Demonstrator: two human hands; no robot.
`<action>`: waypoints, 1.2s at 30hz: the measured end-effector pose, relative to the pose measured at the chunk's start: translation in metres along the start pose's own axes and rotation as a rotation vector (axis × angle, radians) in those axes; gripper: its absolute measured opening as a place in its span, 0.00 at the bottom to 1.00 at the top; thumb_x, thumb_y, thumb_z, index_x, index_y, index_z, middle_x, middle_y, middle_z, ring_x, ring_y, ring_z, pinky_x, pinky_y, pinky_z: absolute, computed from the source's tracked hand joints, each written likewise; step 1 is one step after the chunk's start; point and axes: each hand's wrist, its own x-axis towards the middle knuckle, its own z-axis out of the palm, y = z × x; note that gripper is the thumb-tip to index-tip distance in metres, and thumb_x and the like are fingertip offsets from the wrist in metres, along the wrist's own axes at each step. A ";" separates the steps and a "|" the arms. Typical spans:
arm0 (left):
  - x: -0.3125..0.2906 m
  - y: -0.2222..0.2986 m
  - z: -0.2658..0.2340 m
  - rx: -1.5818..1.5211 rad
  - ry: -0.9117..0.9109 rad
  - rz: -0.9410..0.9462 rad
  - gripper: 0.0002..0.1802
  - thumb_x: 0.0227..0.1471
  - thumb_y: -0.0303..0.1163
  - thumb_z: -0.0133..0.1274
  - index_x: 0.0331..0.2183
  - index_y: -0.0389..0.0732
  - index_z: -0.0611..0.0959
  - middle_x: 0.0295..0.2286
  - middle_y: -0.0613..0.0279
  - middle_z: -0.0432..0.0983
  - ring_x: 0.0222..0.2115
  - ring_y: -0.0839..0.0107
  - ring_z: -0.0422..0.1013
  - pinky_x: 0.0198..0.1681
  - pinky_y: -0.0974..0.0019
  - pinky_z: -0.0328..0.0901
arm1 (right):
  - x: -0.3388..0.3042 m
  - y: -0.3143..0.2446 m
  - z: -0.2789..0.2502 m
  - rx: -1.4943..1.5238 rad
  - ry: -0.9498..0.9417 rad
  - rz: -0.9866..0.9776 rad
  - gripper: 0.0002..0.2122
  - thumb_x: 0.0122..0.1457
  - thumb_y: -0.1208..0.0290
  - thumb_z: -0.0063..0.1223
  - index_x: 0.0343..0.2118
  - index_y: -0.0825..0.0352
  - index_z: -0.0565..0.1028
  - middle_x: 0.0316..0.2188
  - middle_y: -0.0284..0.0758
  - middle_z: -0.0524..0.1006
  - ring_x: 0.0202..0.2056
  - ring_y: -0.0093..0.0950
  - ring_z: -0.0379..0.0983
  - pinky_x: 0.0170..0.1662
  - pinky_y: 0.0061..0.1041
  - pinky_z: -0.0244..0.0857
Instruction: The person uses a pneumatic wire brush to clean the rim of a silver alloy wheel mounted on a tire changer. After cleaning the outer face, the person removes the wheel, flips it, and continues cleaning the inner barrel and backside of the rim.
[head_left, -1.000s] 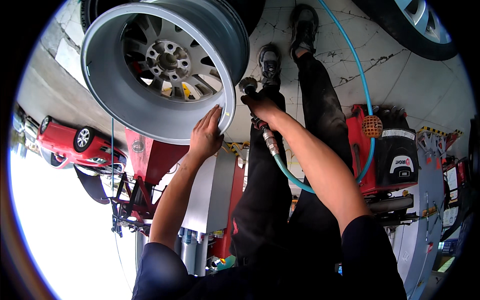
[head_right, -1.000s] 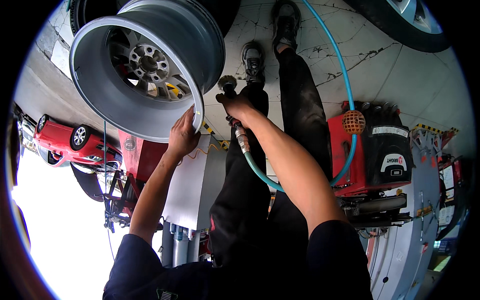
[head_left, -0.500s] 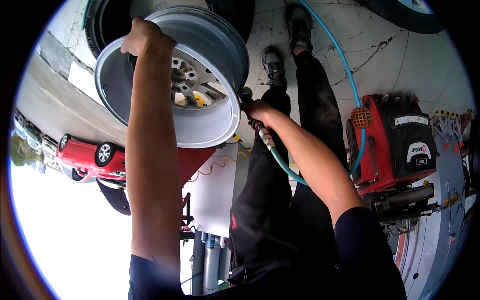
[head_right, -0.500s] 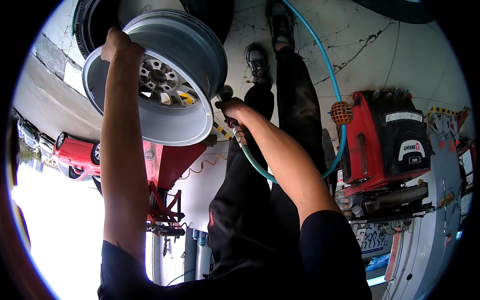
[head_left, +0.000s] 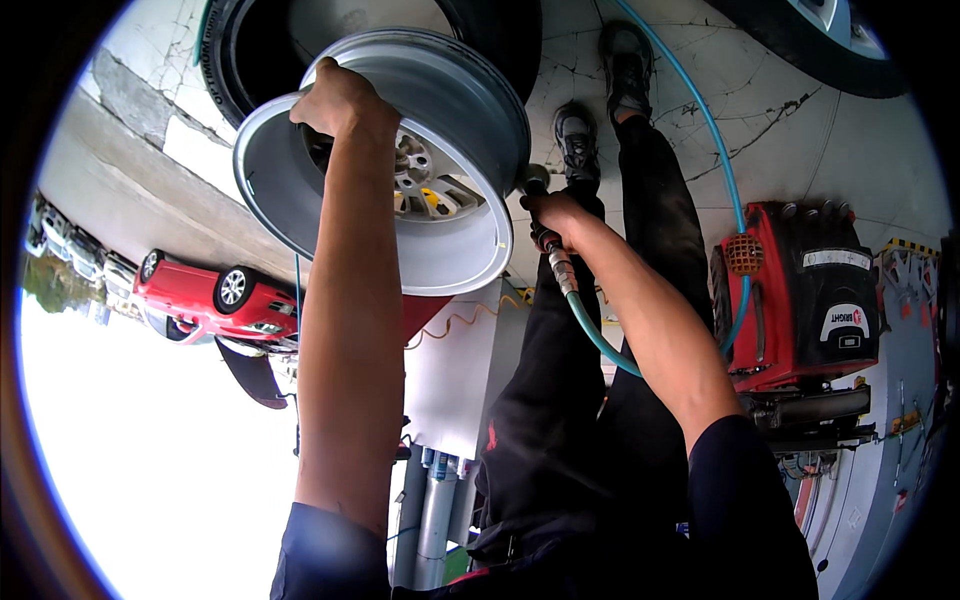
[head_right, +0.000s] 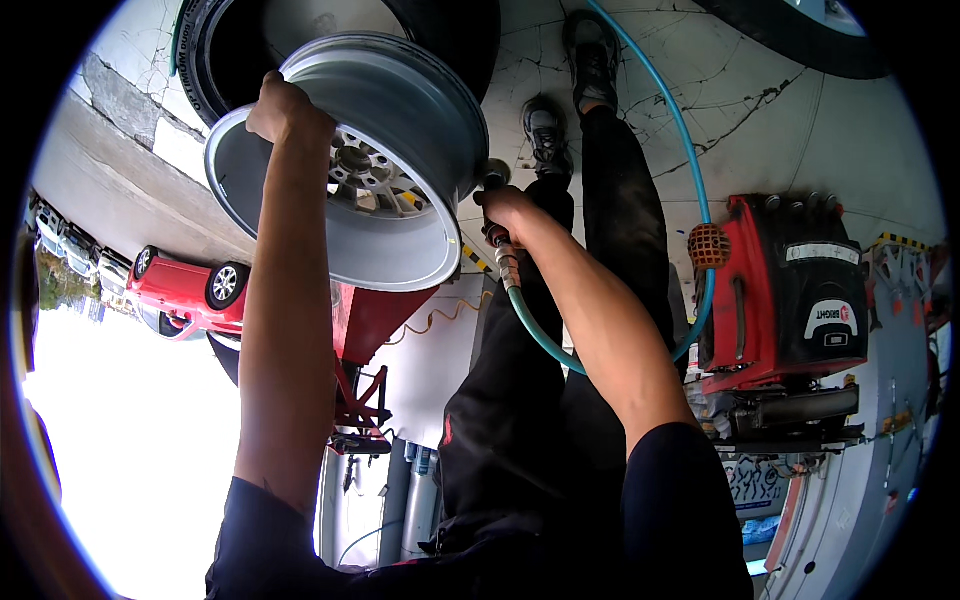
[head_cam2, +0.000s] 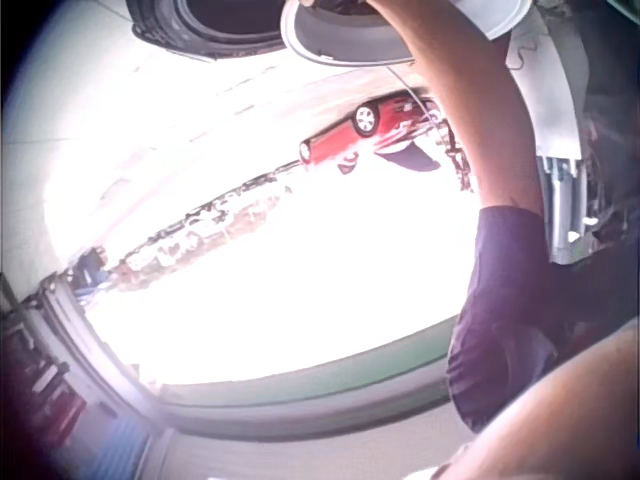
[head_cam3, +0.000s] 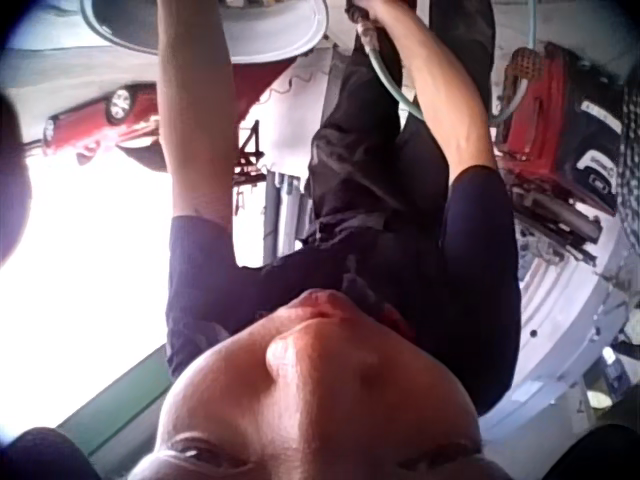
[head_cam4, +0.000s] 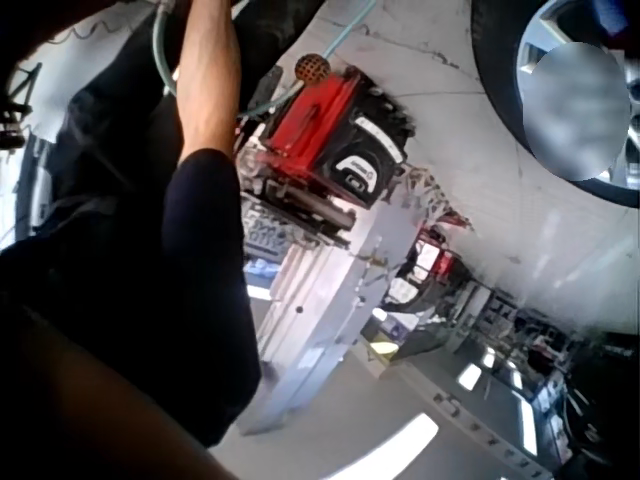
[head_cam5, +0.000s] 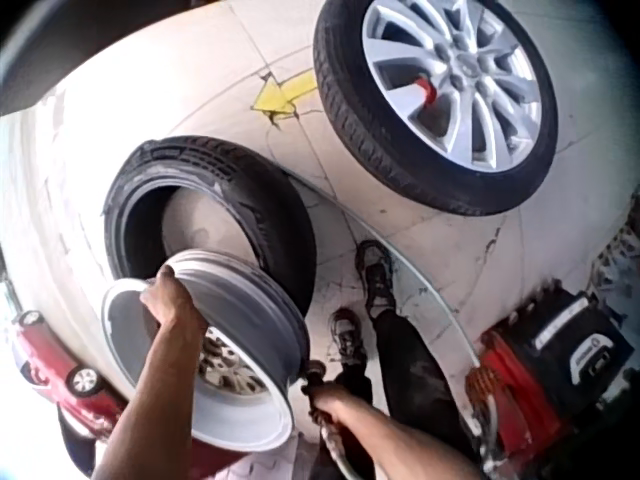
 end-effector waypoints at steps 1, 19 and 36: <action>-0.001 0.000 0.000 -0.007 0.025 -0.003 0.27 0.46 0.28 0.44 0.45 0.19 0.60 0.40 0.35 0.65 0.37 0.48 0.69 0.35 0.51 0.69 | 0.005 0.005 0.001 -0.018 0.008 0.015 0.12 0.53 0.63 0.48 0.27 0.68 0.64 0.14 0.32 0.63 0.11 0.25 0.60 0.13 0.25 0.59; 0.100 -0.058 -0.033 0.865 -0.273 0.356 0.23 0.44 0.38 0.50 0.44 0.41 0.69 0.40 0.57 0.70 0.39 0.65 0.69 0.41 0.61 0.63 | 0.028 0.025 0.013 -0.293 0.027 0.012 0.12 0.49 0.68 0.45 0.32 0.73 0.70 0.21 0.41 0.71 0.20 0.32 0.69 0.20 0.32 0.64; 0.016 0.001 -0.011 1.995 -0.095 0.805 0.24 0.34 0.46 0.61 0.35 0.44 0.81 0.35 0.63 0.76 0.39 0.70 0.72 0.43 0.68 0.64 | 0.037 0.046 0.016 -0.440 -0.009 -0.096 0.13 0.55 0.61 0.44 0.31 0.70 0.68 0.16 0.33 0.65 0.16 0.25 0.63 0.15 0.26 0.61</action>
